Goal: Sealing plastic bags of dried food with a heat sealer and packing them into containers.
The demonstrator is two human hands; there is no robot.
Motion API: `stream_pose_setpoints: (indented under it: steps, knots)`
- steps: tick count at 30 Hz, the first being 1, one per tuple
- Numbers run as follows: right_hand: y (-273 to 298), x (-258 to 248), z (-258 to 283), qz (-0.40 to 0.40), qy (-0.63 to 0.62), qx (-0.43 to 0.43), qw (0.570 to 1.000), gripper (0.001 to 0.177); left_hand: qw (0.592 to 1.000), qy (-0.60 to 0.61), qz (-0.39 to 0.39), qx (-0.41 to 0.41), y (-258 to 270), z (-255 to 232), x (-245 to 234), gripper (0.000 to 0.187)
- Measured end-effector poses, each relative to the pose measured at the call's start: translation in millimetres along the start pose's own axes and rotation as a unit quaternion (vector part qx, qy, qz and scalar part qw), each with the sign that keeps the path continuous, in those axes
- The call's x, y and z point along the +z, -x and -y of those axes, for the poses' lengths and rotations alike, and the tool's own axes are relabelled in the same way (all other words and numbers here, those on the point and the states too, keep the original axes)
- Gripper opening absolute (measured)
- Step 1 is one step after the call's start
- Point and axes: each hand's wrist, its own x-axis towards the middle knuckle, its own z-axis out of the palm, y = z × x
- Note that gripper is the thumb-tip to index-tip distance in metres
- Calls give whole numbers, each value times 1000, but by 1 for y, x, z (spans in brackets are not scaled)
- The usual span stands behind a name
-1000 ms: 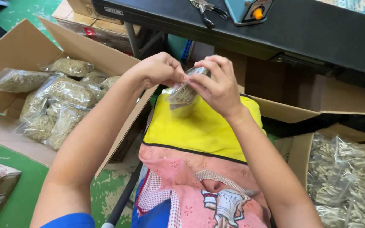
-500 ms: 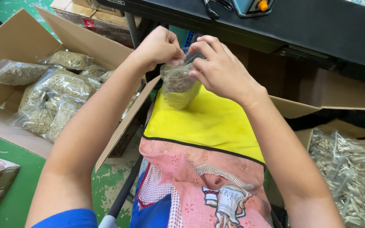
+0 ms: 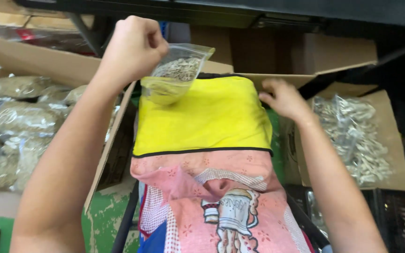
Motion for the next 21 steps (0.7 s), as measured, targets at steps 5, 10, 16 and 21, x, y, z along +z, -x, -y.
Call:
stream_pose_setpoints:
  steps: [5,10,16,21]
  knots:
    - [58,85,-63,158,-201,425,868,82,999,29,28,16,-9,-19,11,22]
    - [94,118,-67,109,-534,501,672,90,996,70,41,25,-17,-42,24,28]
    - [99,111,-53,26,-478,511,714,70,990,124,67,14,-14,-51,28,28]
    - [89,122,-108,-273,-558,325,713,28,991,111,68,-13,-12,-44,21,29]
